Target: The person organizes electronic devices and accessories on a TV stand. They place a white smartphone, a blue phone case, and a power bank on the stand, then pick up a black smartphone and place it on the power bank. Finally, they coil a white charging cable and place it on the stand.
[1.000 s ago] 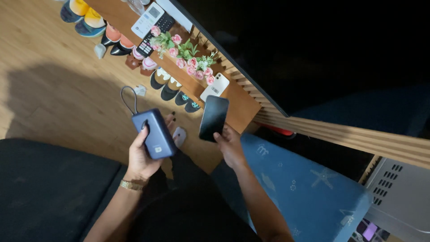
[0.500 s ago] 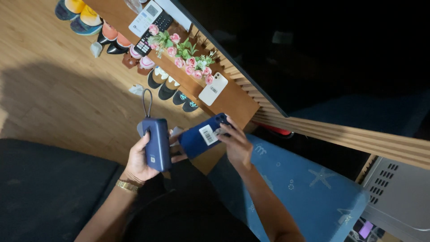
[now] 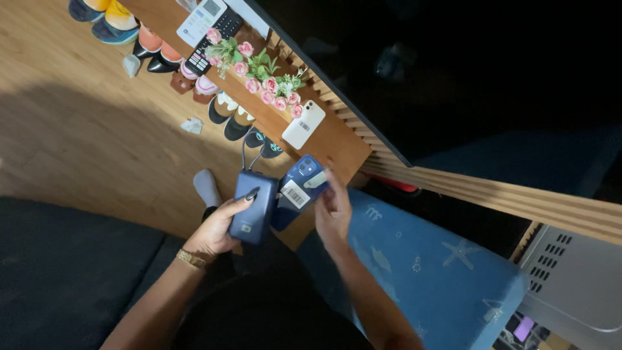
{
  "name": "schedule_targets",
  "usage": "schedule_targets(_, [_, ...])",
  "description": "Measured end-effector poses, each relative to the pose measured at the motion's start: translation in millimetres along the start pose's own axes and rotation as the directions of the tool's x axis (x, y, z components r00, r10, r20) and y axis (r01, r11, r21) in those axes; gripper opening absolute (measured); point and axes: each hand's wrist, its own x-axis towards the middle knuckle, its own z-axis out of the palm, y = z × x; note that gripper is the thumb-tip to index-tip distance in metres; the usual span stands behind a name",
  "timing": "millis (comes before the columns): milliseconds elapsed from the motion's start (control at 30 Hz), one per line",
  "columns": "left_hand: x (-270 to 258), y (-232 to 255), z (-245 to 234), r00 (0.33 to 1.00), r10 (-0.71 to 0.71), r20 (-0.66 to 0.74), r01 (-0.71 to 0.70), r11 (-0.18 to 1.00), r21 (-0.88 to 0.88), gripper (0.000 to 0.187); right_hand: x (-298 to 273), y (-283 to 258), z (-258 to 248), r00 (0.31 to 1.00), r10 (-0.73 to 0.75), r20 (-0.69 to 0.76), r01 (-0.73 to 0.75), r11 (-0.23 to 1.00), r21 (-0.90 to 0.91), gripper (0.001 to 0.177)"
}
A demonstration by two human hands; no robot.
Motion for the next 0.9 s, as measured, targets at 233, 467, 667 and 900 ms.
schedule_targets(233, [-3,5,45,0.998,0.062,0.003,-0.062,0.997,-0.038,0.034,-27,42,10,0.660,0.748,-0.070,-0.663,0.624,0.413,0.057])
schedule_targets(467, [13,12,60,0.997,0.065,-0.051,-0.067,0.997,-0.031,0.043,-1,73,7,0.643,0.760,0.098,-0.764,0.628,0.149,0.036])
schedule_targets(667, [45,-11,-3,0.989,0.074,-0.125,-0.071,0.997,0.029,0.045,46,240,-27,0.663,0.748,0.030,-0.737,0.646,0.198,0.052])
schedule_targets(900, [15,5,-11,0.965,0.077,-0.252,-0.077,0.997,0.008,0.047,108,311,-11,0.621,0.781,-0.062,-0.773,0.624,0.114,0.058])
